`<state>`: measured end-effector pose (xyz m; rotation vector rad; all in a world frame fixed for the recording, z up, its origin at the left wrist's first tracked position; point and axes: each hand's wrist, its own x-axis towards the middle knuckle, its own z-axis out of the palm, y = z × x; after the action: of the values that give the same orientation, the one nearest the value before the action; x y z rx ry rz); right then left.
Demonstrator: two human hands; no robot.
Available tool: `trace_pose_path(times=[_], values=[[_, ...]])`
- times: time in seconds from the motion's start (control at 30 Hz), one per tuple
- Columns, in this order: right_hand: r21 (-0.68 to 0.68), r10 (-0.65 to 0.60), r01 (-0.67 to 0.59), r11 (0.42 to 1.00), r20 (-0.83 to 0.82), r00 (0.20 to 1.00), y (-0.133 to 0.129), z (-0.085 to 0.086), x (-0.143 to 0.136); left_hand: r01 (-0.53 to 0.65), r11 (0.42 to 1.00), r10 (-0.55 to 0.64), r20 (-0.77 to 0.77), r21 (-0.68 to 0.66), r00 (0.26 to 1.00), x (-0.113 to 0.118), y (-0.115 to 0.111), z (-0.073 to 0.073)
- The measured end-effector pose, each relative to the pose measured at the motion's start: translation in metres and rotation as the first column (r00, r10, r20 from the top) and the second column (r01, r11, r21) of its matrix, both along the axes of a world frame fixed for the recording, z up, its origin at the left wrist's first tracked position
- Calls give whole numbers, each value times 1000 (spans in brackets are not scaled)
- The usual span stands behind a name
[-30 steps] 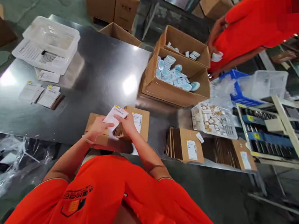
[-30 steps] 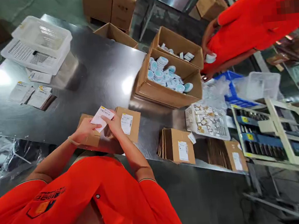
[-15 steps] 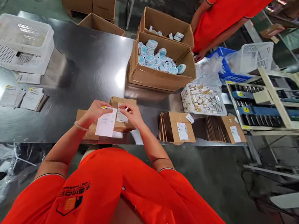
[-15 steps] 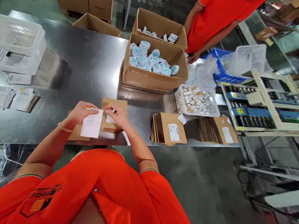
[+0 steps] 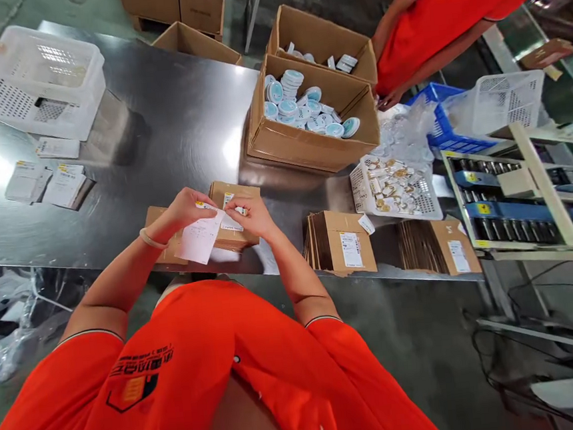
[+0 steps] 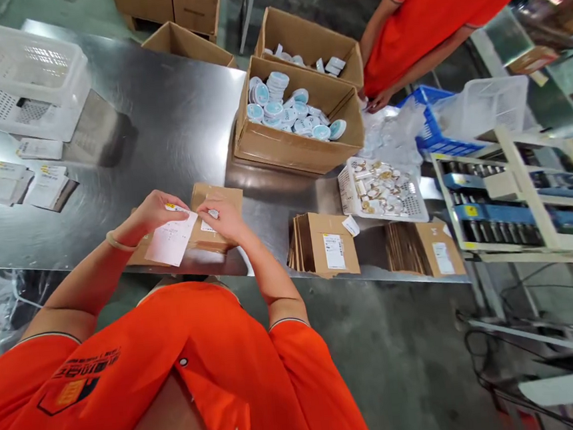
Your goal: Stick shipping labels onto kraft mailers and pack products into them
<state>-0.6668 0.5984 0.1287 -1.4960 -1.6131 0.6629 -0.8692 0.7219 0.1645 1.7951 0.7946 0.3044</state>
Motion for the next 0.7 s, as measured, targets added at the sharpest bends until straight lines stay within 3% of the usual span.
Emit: trace_pose_path(times=[0.17,0.33,0.53,0.7], values=[[-33,30,-32,999,-48,998,2,2,1,42,999,-41,-20,14,999,-2,1,-2],[-192,7,-62,979,-275,962,1,1,0,146,981,-153,45,130,987,-2,4,-13],[-317,-78,-101,943,-507,859,0,-5,-2,185,878,-244,81,442,966,2,-1,-31],[-360,-97,-140,922,-567,818,0,-7,1,222,822,-325,111,525,939,5,-1,-40]])
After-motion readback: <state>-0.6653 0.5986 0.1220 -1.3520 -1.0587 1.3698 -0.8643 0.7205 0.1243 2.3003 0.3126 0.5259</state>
